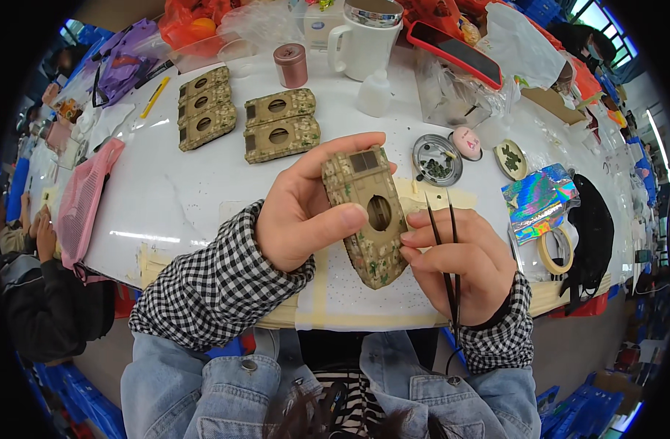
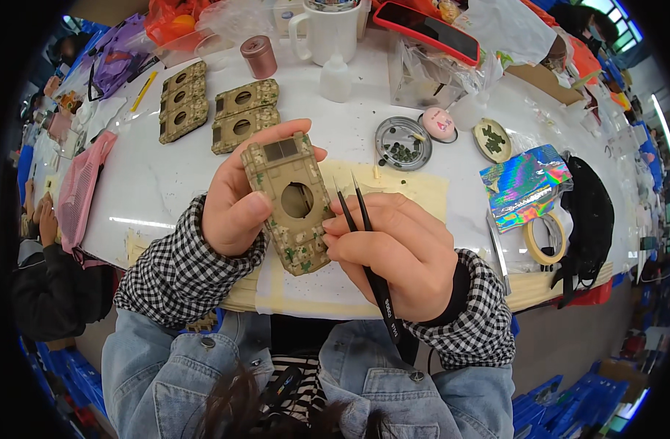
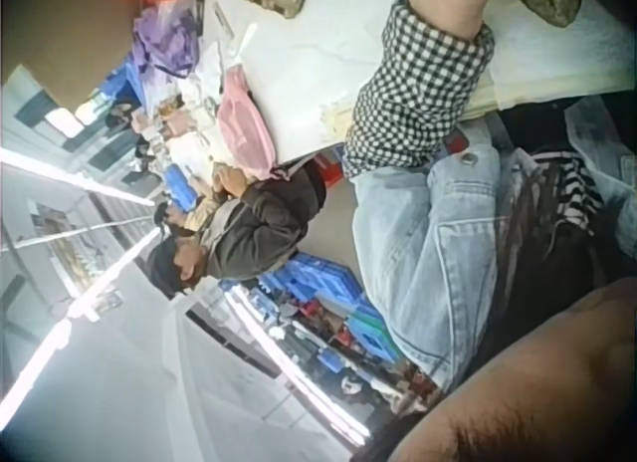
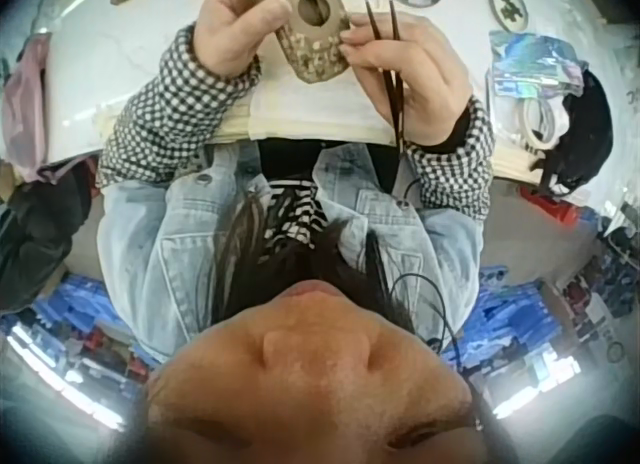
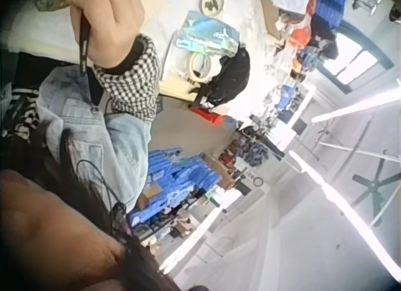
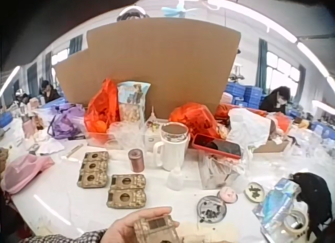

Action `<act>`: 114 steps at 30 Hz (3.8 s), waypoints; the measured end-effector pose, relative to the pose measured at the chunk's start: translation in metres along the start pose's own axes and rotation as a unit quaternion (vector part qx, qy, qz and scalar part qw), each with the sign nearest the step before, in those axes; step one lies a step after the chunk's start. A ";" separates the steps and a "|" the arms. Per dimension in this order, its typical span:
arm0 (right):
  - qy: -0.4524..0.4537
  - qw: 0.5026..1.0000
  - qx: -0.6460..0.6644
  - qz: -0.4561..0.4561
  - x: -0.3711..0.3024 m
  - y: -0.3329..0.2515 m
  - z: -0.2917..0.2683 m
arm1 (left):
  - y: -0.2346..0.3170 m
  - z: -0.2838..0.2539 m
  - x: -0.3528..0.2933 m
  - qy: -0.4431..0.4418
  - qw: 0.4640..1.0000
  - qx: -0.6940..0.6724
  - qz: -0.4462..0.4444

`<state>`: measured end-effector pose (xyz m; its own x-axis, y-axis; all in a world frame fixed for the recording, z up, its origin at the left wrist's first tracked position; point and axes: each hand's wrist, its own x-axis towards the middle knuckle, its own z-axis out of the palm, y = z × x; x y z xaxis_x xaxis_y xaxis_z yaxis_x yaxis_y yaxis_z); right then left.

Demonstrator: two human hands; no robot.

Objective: Painting camouflage patterns and detailing miniature toy tank models.

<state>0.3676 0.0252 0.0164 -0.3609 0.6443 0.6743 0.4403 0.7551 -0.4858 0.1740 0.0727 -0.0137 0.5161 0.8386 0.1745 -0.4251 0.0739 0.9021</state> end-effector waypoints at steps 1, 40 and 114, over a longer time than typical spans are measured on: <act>0.000 1.000 0.000 -0.002 0.000 0.000 0.000 | 0.001 0.000 0.000 0.004 1.000 0.005 -0.001; -0.049 0.995 -0.050 -0.073 -0.003 0.004 -0.002 | 0.000 -0.003 -0.005 0.001 0.998 0.041 0.057; 0.068 0.957 0.237 0.154 -0.008 0.009 -0.009 | -0.011 0.008 0.000 -0.020 0.942 -0.242 -0.232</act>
<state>0.3820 0.0257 0.0121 -0.1483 0.8479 0.5090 0.0752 0.5228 -0.8491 0.1845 0.0670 -0.0205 0.7530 0.6355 -0.1709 -0.4314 0.6728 0.6010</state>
